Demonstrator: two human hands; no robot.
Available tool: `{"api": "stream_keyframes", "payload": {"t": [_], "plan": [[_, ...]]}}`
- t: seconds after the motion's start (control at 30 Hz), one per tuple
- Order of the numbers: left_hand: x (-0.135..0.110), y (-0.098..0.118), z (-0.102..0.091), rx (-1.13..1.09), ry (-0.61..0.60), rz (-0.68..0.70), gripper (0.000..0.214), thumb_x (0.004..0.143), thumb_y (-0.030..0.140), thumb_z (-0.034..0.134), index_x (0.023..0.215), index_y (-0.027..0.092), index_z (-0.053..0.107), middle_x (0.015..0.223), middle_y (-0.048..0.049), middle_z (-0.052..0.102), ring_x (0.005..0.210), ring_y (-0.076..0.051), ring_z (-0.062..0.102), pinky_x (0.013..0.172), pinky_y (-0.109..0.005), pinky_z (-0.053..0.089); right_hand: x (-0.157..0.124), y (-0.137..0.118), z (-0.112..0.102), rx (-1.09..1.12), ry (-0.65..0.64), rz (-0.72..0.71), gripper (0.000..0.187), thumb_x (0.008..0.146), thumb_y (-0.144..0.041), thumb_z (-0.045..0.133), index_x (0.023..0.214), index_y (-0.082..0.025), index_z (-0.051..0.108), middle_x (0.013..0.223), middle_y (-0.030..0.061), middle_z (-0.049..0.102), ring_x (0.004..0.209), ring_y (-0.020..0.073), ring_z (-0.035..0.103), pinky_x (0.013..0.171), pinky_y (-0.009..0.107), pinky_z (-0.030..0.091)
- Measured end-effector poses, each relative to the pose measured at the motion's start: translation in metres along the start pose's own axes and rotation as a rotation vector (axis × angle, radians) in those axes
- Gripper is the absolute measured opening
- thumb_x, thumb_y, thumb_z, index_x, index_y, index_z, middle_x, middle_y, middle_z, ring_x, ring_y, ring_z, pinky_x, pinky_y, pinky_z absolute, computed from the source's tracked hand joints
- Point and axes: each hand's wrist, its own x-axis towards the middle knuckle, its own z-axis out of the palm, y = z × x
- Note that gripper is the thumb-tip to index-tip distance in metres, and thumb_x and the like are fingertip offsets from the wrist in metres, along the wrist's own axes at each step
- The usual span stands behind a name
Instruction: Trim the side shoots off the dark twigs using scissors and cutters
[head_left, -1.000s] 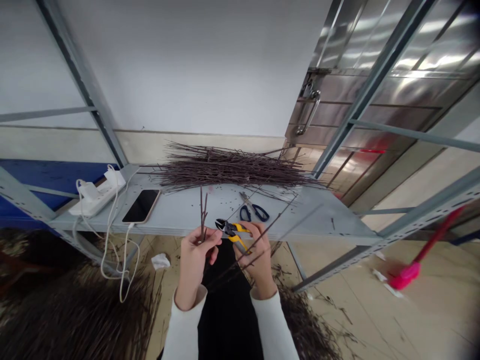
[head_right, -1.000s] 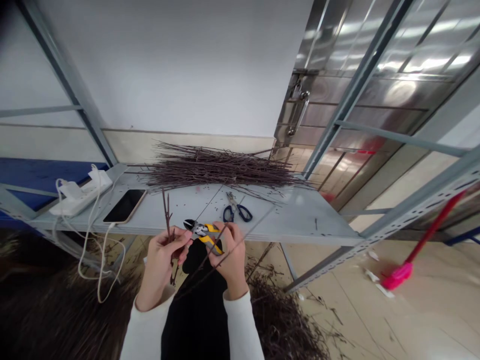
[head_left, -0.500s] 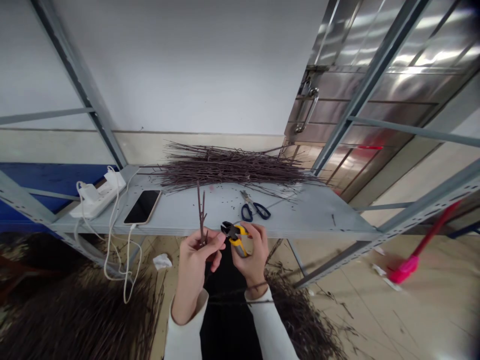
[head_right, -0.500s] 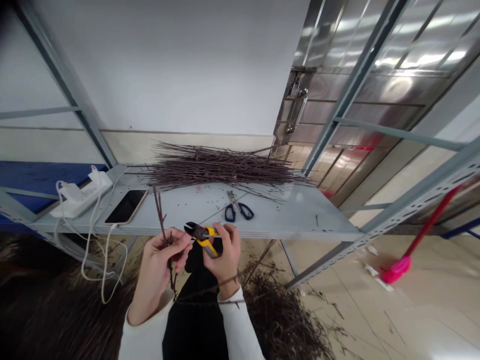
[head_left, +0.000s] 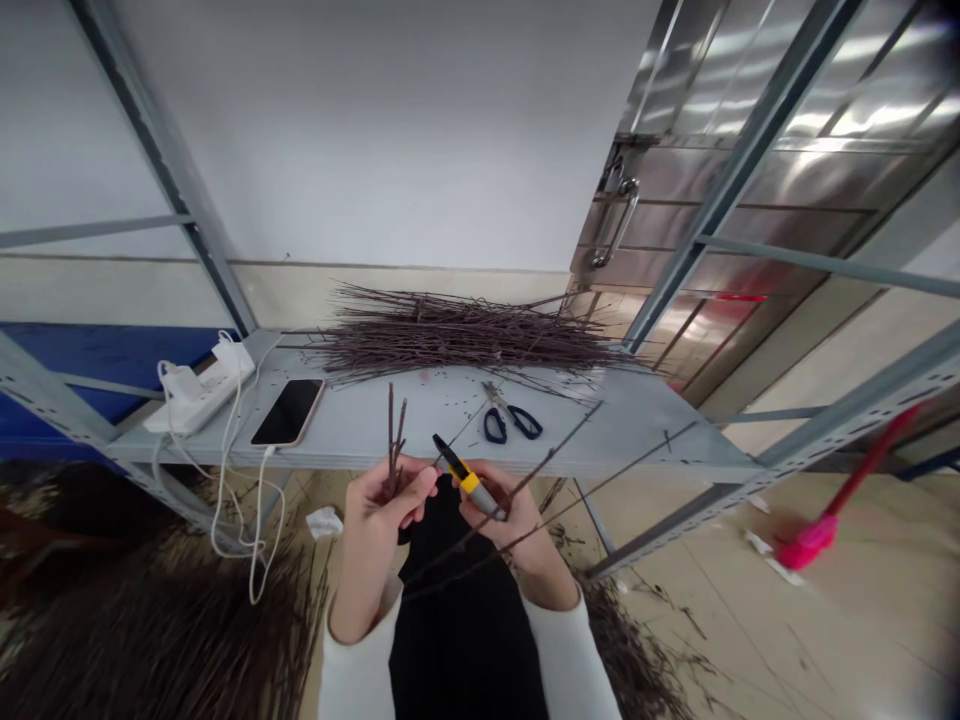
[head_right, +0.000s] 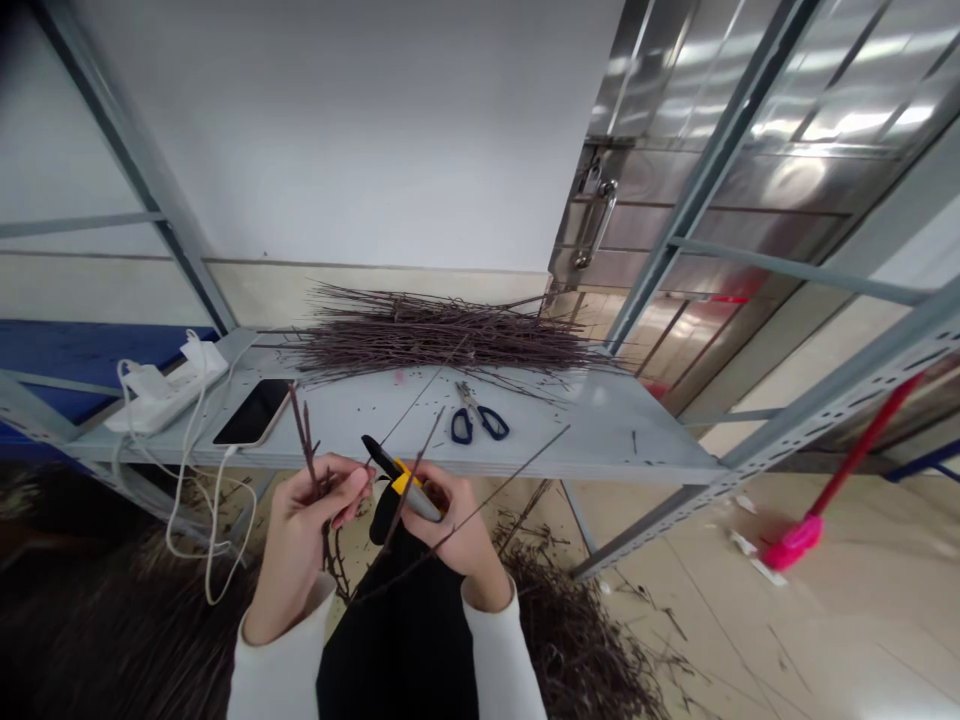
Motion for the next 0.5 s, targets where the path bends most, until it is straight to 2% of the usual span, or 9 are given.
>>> {"api": "stream_keyframes", "payload": {"t": [0.17, 0.37, 0.43, 0.5], "plan": [[0.001, -0.001, -0.005, 0.095, -0.057, -0.047, 0.014, 0.069, 0.027, 0.069, 0.062, 0.016, 0.065, 0.052, 0.0023, 0.058, 0.043, -0.007, 0.043, 0.042, -0.019, 0.028, -0.002, -0.004, -0.016, 0.081, -0.168, 0.137, 0.019, 0.068, -0.019, 0.062, 0.086, -0.016, 0.064, 0.062, -0.0035, 0.049, 0.05, 0.0073, 0.04, 0.045, 0.019, 0.032], [0.003, 0.0, 0.003, 0.179, -0.136, -0.056, 0.016, 0.068, 0.029, 0.068, 0.062, 0.015, 0.065, 0.052, 0.0004, 0.059, 0.046, -0.01, 0.046, 0.044, -0.021, 0.032, -0.006, 0.008, -0.032, 0.25, -0.337, 0.236, 0.019, 0.067, -0.019, 0.061, 0.085, -0.016, 0.063, 0.059, -0.0044, 0.05, 0.042, 0.0062, 0.04, 0.044, 0.02, 0.033], [0.005, -0.003, 0.005, 0.173, -0.14, -0.062, 0.017, 0.068, 0.03, 0.068, 0.062, 0.015, 0.064, 0.053, -0.0001, 0.059, 0.046, -0.009, 0.045, 0.044, -0.021, 0.031, -0.007, 0.012, -0.032, 0.286, -0.341, 0.222, 0.021, 0.066, -0.019, 0.059, 0.087, -0.018, 0.063, 0.065, -0.0028, 0.054, 0.044, 0.0068, 0.042, 0.044, 0.02, 0.034], [0.007, -0.007, 0.005, 0.149, -0.147, -0.073, 0.02, 0.07, 0.032, 0.067, 0.062, 0.015, 0.062, 0.051, 0.0001, 0.058, 0.044, -0.009, 0.043, 0.043, -0.021, 0.029, -0.006, 0.015, -0.03, 0.248, -0.284, 0.166, 0.026, 0.066, -0.018, 0.057, 0.092, -0.019, 0.062, 0.071, -0.0011, 0.056, 0.051, 0.0091, 0.047, 0.047, 0.021, 0.038]]}}
